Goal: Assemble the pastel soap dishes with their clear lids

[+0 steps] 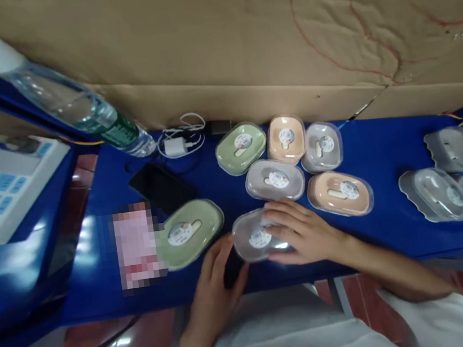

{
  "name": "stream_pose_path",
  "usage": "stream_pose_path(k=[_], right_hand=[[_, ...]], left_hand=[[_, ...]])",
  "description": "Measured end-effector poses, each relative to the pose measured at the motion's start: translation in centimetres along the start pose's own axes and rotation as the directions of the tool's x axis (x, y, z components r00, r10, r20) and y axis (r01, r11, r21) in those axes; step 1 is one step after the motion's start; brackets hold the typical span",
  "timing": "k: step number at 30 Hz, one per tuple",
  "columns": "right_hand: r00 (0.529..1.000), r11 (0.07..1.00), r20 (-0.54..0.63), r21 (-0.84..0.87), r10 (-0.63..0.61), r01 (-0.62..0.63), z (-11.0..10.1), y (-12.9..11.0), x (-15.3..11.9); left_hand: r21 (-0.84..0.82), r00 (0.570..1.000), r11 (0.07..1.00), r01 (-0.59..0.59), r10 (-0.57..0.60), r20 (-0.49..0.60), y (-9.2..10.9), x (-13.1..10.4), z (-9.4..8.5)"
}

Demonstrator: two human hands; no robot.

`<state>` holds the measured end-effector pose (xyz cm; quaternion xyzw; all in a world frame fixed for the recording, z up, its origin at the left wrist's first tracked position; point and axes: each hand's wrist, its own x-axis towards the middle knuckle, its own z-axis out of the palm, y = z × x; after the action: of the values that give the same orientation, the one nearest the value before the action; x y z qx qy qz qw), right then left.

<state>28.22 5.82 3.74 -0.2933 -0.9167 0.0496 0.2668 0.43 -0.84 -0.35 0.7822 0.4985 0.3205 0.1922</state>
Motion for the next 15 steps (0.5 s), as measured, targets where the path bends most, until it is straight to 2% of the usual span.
stream_pose_path(k=[3,6,9,12,15], right_hand=[[0.995,0.995,0.007,0.009,-0.103,0.102,0.6,-0.1,-0.1],[0.989,0.988,-0.008,0.049,-0.147,0.147,1.4,-0.6,-0.5],[0.989,0.987,-0.096,0.1,-0.115,0.125,1.8,-0.9,-0.6],[0.983,0.987,-0.179,0.149,-0.031,0.059,1.7,-1.0,-0.5],[0.985,0.984,-0.174,0.174,-0.008,0.039,1.5,-1.2,-0.3]], left_hand=[[-0.018,1.0,1.0,-0.009,0.009,0.003,-0.2,0.5,0.2],[-0.031,0.999,1.0,0.006,-0.005,0.038,-0.2,0.4,-0.1],[0.012,0.997,0.999,0.045,-0.046,0.066,0.0,-0.2,-0.7],[0.073,0.995,0.996,0.058,-0.064,0.079,0.2,-0.9,-1.0],[0.073,0.991,0.994,0.084,-0.091,0.1,0.2,-1.3,-0.9]])
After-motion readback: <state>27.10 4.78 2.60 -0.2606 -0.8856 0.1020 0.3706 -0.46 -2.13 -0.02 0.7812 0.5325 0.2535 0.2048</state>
